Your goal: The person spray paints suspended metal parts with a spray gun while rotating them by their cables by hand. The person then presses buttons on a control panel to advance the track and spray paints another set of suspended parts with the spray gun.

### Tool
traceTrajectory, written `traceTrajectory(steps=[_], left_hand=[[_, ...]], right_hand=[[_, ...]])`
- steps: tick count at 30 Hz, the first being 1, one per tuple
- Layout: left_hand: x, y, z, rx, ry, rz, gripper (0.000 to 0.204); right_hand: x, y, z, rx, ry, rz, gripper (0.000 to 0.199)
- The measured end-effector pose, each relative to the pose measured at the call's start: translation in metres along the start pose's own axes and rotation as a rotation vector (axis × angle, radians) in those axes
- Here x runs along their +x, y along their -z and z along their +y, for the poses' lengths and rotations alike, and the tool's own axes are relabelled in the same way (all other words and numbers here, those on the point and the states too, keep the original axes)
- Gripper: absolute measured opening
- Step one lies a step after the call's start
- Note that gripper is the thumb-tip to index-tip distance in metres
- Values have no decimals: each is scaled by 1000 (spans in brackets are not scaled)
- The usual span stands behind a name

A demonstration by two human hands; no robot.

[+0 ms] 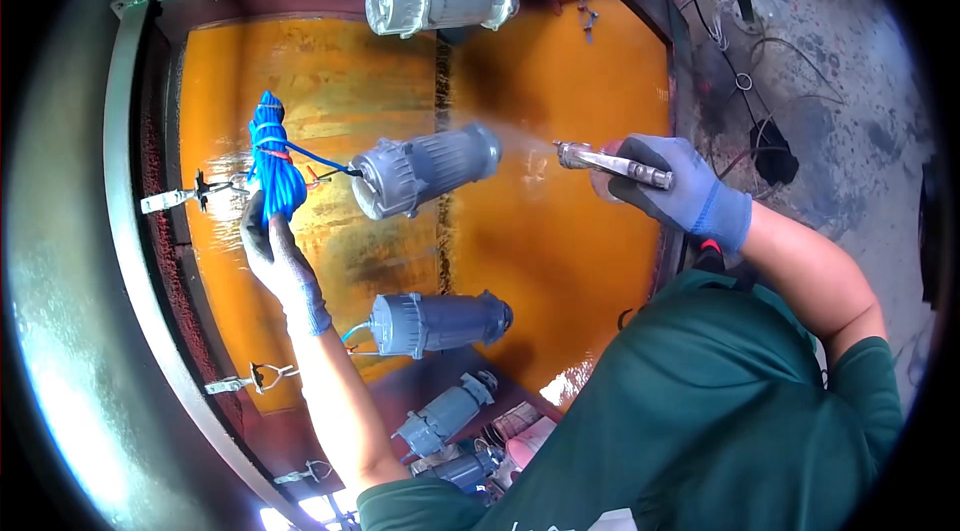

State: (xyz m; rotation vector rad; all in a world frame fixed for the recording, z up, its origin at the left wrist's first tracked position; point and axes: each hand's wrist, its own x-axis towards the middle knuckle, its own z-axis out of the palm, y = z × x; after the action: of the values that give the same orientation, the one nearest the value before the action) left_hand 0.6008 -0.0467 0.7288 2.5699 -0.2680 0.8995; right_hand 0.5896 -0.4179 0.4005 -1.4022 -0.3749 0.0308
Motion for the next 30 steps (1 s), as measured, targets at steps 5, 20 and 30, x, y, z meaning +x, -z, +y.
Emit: traceTrajectory(steps=[5,20,30], left_hand=[[-3,5,-6,-28,19,23,44],[-24,19,-11,-19,68,87,45],[-43,44,-39,72,114,118,52]], right_hand=[[-4,1,-1,-286,75,-355,23],[21,12,15,-41,-125,-99,22],[34,34,-13,-3,26,-224,21]])
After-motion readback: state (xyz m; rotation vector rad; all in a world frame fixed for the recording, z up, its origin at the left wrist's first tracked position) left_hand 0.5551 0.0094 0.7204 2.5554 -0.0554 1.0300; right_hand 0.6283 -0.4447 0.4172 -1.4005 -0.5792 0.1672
